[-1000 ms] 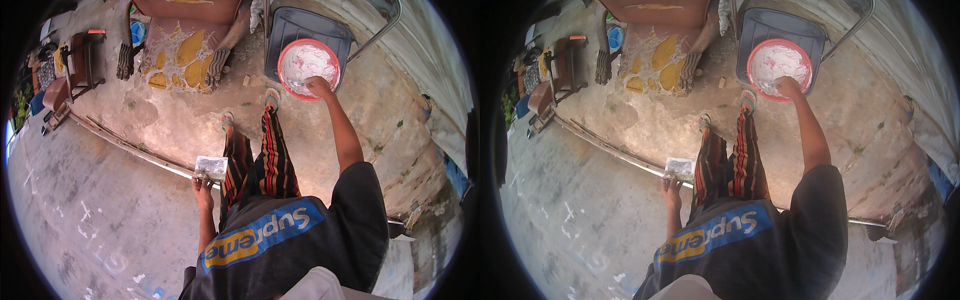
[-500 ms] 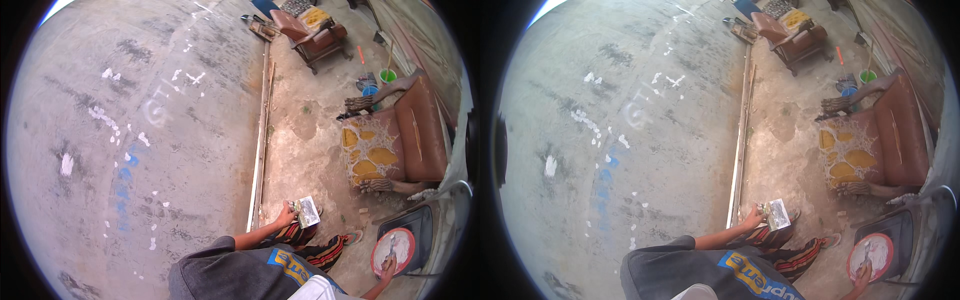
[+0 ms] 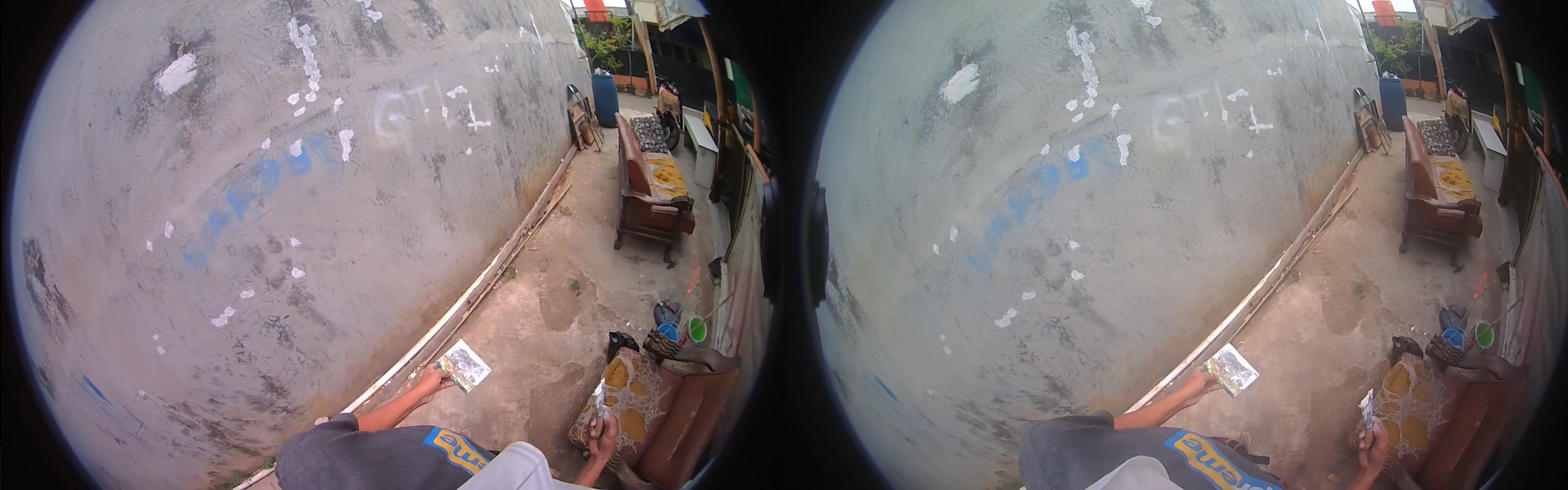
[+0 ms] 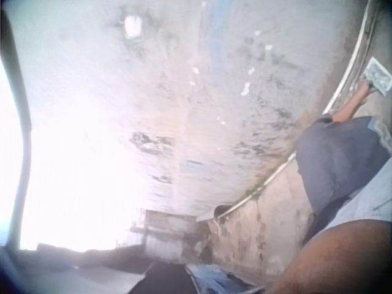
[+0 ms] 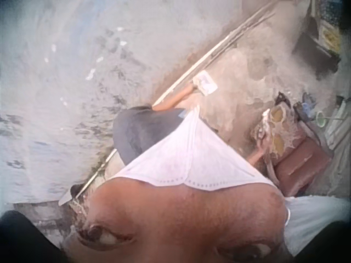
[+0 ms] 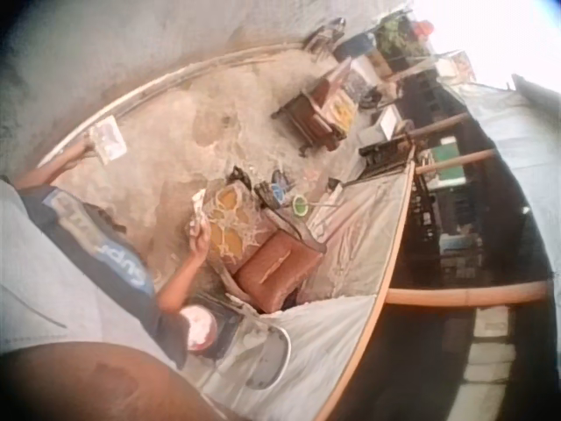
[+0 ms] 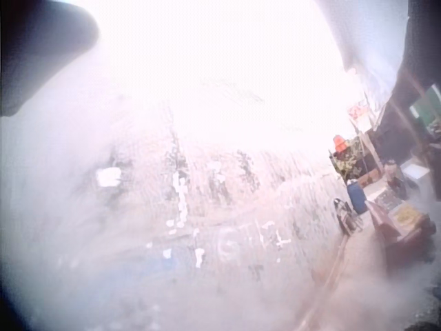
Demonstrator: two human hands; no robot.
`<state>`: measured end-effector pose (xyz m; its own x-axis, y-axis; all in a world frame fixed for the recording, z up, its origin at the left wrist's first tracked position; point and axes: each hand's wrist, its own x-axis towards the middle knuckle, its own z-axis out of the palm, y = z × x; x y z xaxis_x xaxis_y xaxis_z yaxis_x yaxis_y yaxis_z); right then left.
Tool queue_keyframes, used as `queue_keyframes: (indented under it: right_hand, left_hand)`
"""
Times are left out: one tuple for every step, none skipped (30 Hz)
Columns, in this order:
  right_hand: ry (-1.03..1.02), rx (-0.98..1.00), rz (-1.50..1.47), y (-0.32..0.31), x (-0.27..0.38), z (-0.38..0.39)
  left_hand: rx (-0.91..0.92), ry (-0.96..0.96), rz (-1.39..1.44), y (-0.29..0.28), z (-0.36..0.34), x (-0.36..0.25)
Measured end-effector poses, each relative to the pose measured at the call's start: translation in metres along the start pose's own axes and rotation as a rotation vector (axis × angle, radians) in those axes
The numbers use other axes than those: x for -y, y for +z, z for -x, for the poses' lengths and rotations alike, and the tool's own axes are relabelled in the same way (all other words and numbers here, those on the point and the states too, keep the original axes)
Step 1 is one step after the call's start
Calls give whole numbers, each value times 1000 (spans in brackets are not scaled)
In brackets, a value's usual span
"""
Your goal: The person scoops white filler from a red bucket onto a metal trowel and applies it to a cracked concrete wall using a putty knife. They repeatedly smooth the filler over cracks and small holes, then return to the bucket to reload the trowel and continue patching different areas.
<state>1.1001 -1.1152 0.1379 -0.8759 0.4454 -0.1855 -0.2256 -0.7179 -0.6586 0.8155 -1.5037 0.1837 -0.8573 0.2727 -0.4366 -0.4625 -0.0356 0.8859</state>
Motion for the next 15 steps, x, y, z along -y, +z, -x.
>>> queue_keyframes:
  right_hand:
    - [3, 29, -16, 28, -9, -26]
    - [18, 68, -30, 56, -20, -53]
    - [32, 133, -46, 79, -36, -75]
    - [57, 175, -103, 102, -52, -92]
    - [85, 212, -162, 127, -74, -107]
    - [115, 249, -221, 147, -96, -124]
    - [149, 322, -283, 157, -126, -146]
    - [216, 350, -317, 182, -142, -160]
    - [285, 378, -349, 208, -161, -169]
    - [346, 411, -387, 234, -178, -178]
    - [432, 426, -374, 255, -190, -186]
    - [521, 440, -360, 274, -202, -195]
    - [602, 452, -350, 292, -212, -207]
    - [663, 518, -351, 308, -223, -224]
    - [725, 580, -351, 319, -236, -242]
  left_hand:
    - [-4, -12, 22, -20, -13, -11]
    - [-21, -20, 48, -45, -19, -20]
    - [-56, -46, 89, -70, -19, -19]
    - [-74, -43, 150, -87, -24, -23]
    - [-91, -44, 208, -105, -27, -29]
    - [-109, -44, 266, -122, -30, -35]
    - [-148, -36, 314, -135, -32, -46]
    - [-194, -35, 371, -145, -28, -52]
    - [-239, -34, 429, -155, -24, -56]
    - [-265, -12, 475, -169, -22, -58]
    - [-294, 1, 530, -179, -15, -51]
    - [-315, 26, 578, -189, -5, -48]
    - [-332, 52, 617, -200, 4, -48]
    - [-365, 62, 658, -214, 7, -49]
    - [-397, 68, 699, -226, 9, -48]
